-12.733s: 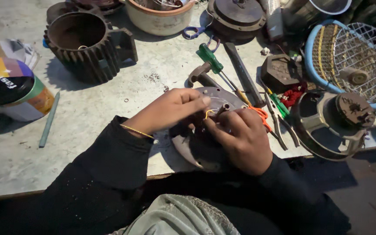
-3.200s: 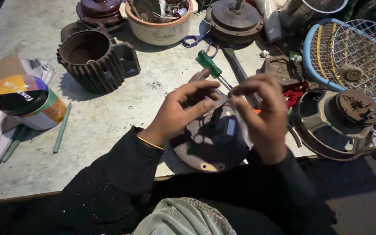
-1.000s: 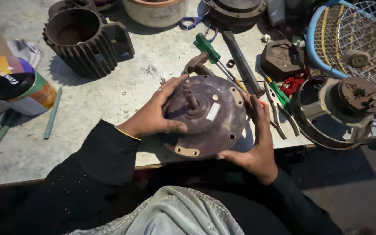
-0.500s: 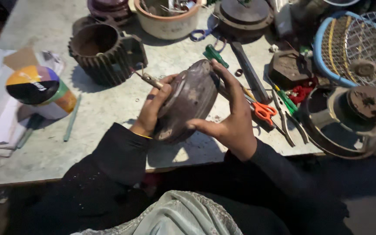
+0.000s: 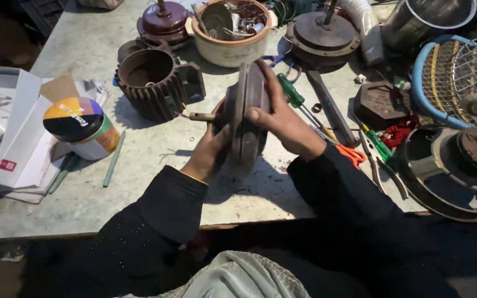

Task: The person works on a disassembled electric motor, using orange-handled scissors to trim and adjust wires at the central shaft. They rotate the motor housing to access different sides and then flip it to expose the copper windings, continuing to trim and arrange the wires.

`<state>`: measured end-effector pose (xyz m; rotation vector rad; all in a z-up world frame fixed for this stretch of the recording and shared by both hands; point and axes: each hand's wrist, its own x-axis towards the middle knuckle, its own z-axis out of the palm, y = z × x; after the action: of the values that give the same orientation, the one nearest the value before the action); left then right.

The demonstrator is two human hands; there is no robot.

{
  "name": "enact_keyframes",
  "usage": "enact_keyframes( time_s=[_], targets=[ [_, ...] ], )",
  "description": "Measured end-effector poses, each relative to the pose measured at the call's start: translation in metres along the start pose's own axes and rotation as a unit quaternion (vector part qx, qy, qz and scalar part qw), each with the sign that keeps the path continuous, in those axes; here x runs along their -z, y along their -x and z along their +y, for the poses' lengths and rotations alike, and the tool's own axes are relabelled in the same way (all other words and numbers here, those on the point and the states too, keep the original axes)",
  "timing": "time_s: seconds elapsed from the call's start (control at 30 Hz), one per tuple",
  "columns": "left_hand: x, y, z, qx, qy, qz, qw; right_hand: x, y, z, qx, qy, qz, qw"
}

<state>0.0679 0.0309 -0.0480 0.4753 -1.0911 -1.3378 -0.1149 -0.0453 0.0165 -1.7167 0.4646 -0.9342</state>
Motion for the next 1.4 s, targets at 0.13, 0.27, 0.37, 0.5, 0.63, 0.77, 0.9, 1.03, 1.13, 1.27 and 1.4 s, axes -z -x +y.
enact_keyframes(
  time_s=[0.13, 0.27, 0.37, 0.5, 0.63, 0.77, 0.9, 1.03, 1.13, 1.27, 1.4],
  targets=[
    [-0.01, 0.005, 0.0, 0.022, 0.018, 0.082, 0.996, 0.004, 0.003, 0.001, 0.002, -0.003, -0.024, 1.0],
    [-0.022, 0.011, 0.011, 0.035, 0.062, 0.088, 0.994, -0.009, 0.006, 0.0, 0.017, 0.123, -0.01, 0.992],
    [-0.028, 0.012, 0.017, 0.022, 0.062, 0.057, 0.996, -0.018, 0.017, 0.0, 0.085, 0.162, 0.001, 0.983],
    [-0.036, 0.005, 0.02, -0.017, 0.051, 0.031, 0.998, -0.018, 0.031, -0.011, 0.114, 0.177, 0.014, 0.978],
    [-0.027, 0.008, 0.018, 0.049, 0.129, 0.055, 0.989, -0.01, 0.043, -0.022, 0.078, 0.204, 0.009, 0.976],
    [0.007, -0.007, 0.003, 0.01, 0.141, 0.155, 0.978, 0.01, 0.062, -0.02, 0.064, 0.288, -0.001, 0.955],
    [0.038, -0.008, -0.026, -0.017, 0.119, 0.191, 0.974, 0.056, 0.071, -0.007, 0.107, 0.492, 0.063, 0.862],
    [0.056, -0.018, -0.035, -0.073, 0.08, 0.236, 0.966, 0.103, 0.065, 0.009, 0.006, 0.644, 0.13, 0.754],
    [0.052, -0.02, -0.032, -0.1, 0.129, 0.248, 0.955, 0.107, 0.059, 0.016, -0.02, 0.668, 0.115, 0.735],
    [0.041, -0.017, -0.023, -0.11, 0.131, 0.231, 0.958, 0.086, 0.073, 0.015, -0.091, 0.603, 0.015, 0.792],
    [0.036, -0.018, 0.003, -0.05, 0.036, 0.214, 0.975, 0.066, 0.085, 0.021, 0.005, 0.645, 0.023, 0.764]
  ],
)
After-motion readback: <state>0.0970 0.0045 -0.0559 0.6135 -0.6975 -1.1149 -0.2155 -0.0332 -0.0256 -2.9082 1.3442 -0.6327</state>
